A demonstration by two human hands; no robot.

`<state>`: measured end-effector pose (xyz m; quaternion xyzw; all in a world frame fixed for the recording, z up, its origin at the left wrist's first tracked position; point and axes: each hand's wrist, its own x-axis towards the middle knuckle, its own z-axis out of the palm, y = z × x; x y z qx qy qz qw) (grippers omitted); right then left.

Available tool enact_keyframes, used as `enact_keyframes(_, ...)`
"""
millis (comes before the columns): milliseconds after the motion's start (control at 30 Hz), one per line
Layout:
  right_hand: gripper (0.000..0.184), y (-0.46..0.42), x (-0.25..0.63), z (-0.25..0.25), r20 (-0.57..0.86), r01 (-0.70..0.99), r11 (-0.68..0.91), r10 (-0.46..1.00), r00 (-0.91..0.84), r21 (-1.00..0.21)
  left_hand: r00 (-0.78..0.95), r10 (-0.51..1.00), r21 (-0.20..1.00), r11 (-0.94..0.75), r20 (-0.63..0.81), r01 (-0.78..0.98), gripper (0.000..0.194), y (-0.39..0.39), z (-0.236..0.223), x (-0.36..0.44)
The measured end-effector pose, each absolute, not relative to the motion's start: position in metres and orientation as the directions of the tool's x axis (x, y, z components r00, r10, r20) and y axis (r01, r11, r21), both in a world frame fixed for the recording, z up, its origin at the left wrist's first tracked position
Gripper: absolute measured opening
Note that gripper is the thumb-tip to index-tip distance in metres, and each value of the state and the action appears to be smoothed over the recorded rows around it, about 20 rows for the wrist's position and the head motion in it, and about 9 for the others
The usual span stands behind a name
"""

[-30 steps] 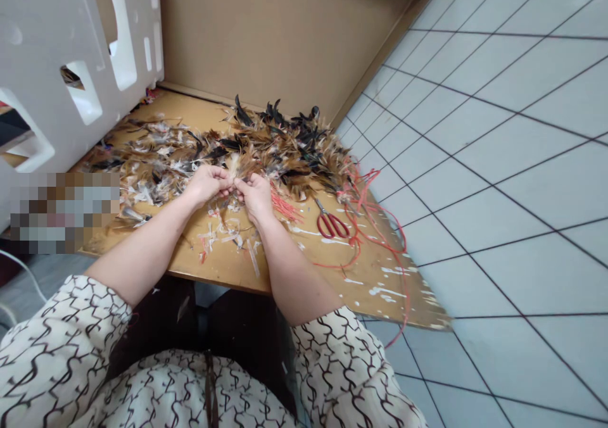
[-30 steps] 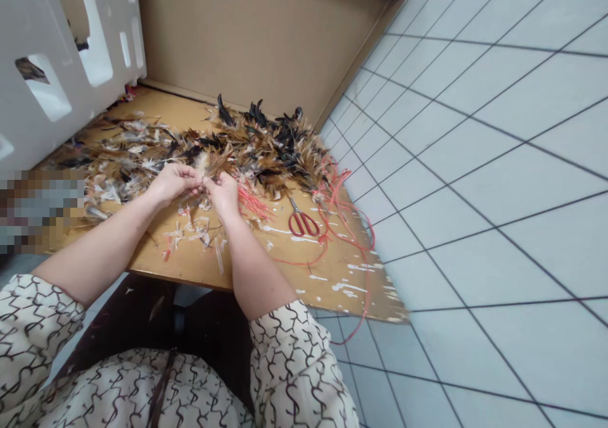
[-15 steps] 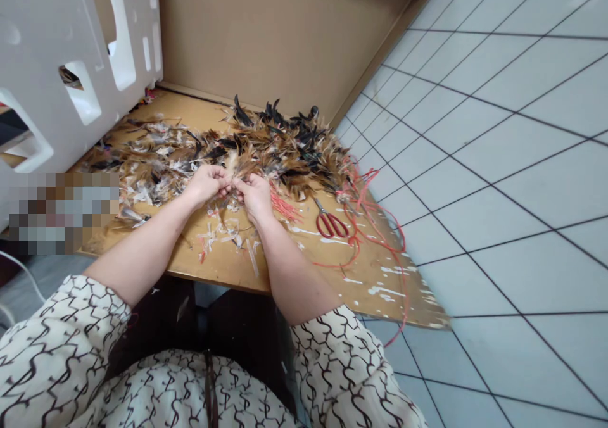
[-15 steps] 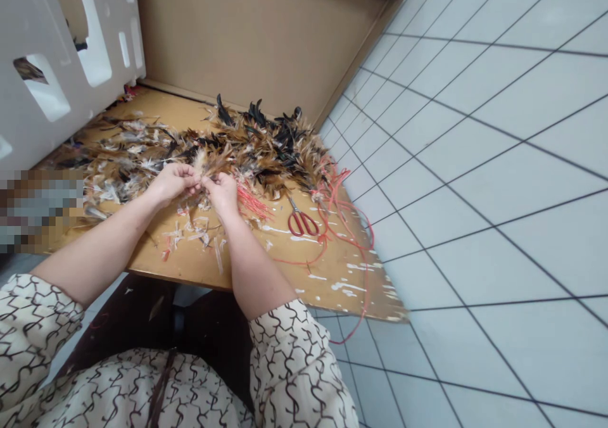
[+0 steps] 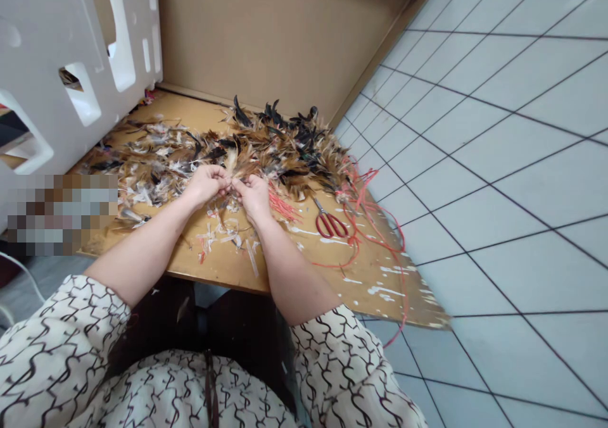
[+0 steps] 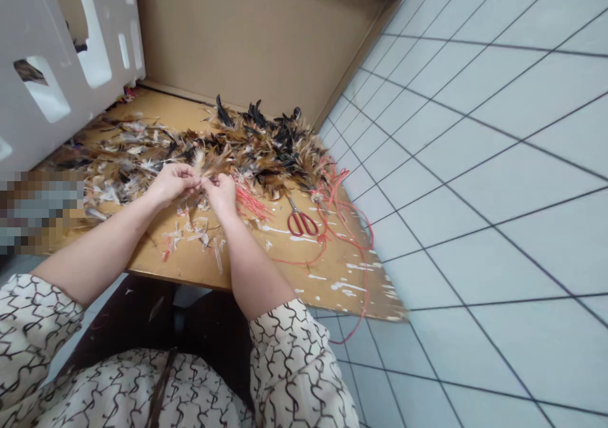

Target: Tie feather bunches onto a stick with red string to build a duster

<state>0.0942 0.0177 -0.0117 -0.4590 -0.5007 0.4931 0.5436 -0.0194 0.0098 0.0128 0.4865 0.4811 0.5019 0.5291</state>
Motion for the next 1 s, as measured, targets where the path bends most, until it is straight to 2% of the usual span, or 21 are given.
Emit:
enact_keyframes(233, 0.017, 0.015, 0.093, -0.008, 0.052, -0.092, 0.051, 0.999, -0.007, -0.994, 0.042, 0.999, 0.993, 0.038, -0.033, -0.108, 0.016, 0.011, 0.013, -0.021)
enact_keyframes(433, 0.017, 0.015, 0.093, -0.006, 0.035, -0.085, 0.035, 0.999, 0.000, -0.996, 0.100, 0.995, 0.999, 0.020, -0.017, -0.030, 0.017, 0.012, 0.011, -0.021)
enact_keyframes(733, 0.014, 0.014, 0.091, -0.006, 0.025, -0.080, 0.023, 0.999, -0.021, -0.997, 0.067, 0.998, 1.000, -0.008, 0.008, 0.012, 0.018, 0.009, 0.015, -0.020)
enact_keyframes(867, 0.014, 0.013, 0.092, -0.006, 0.017, -0.082, 0.017, 1.000, -0.008, -0.997, -0.004, 0.999, 0.985, -0.046, 0.047, 0.164, 0.016, 0.015, 0.012, -0.027)
enact_keyframes(1000, 0.011, 0.012, 0.091, -0.005, 0.012, -0.076, 0.012, 1.000, 0.005, -0.997, -0.147, 0.981, 0.897, -0.053, 0.130, 0.439, 0.008, 0.022, 0.011, -0.045)
